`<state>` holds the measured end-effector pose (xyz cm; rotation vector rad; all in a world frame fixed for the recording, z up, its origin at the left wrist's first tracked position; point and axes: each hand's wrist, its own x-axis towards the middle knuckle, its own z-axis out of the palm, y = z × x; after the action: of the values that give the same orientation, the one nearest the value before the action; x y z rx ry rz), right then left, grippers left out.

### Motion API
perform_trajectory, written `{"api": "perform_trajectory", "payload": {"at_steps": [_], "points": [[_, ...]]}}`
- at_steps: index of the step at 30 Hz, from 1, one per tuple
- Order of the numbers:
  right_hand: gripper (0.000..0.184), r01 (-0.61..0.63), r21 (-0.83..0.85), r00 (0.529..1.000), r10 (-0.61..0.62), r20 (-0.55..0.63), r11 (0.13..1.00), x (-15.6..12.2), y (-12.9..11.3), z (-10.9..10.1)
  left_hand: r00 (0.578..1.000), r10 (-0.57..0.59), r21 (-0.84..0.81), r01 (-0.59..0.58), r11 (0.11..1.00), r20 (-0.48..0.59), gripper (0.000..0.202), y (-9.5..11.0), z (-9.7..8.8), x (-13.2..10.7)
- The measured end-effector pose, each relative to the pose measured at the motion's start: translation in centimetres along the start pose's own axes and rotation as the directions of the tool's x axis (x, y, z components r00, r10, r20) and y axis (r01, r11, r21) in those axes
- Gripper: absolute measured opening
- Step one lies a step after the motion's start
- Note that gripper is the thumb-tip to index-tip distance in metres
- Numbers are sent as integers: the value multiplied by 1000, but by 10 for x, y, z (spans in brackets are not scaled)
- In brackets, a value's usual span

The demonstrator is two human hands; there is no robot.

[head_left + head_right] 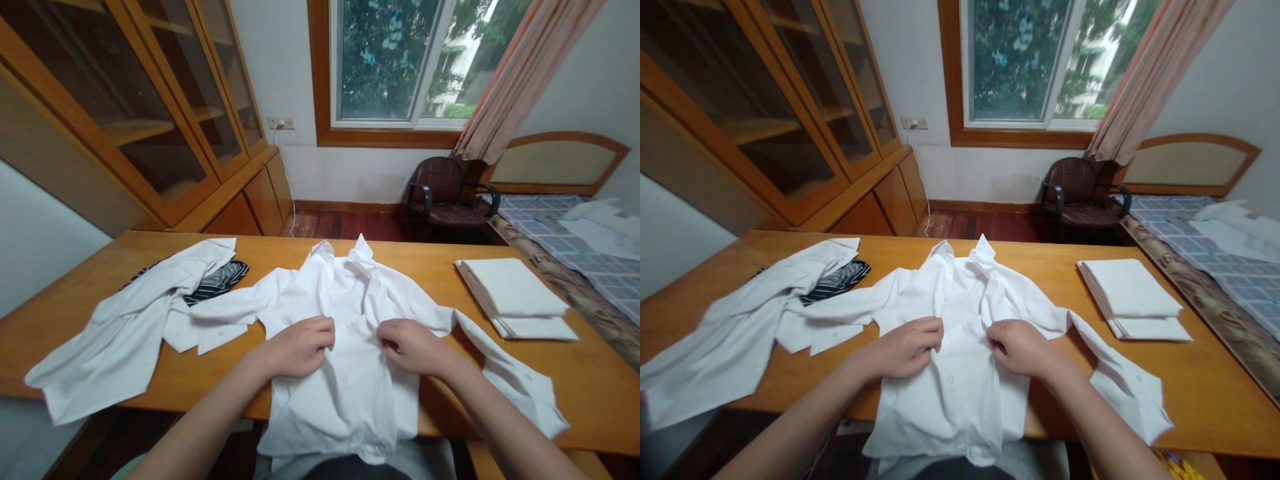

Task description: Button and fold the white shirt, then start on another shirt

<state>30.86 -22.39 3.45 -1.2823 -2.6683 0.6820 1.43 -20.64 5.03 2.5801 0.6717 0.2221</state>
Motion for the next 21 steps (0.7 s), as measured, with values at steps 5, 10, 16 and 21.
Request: {"api": "perform_trajectory", "payload": {"at_steps": [5, 10, 16, 21], "points": [[20, 144, 282, 989, -131, -64, 948, -10, -21, -23, 994, 64, -133, -52, 990, 87, 25, 25, -4, -7], [20, 86, 497, 950, -222, 222, 863, -7, -29, -4, 960, 141, -276, -71, 958, 241, 21, 23, 24, -1], [25, -84, 613, 972, -70, 222, 785, 6, 2, 4, 988, 66, -372, -9, 928, 140, 32, 3, 22, 4], [15, -85, 434, 941, 216, -261, 897, 46, 29, 11, 956, -151, -109, 127, 986, -253, 21, -29, 18, 25]]}}
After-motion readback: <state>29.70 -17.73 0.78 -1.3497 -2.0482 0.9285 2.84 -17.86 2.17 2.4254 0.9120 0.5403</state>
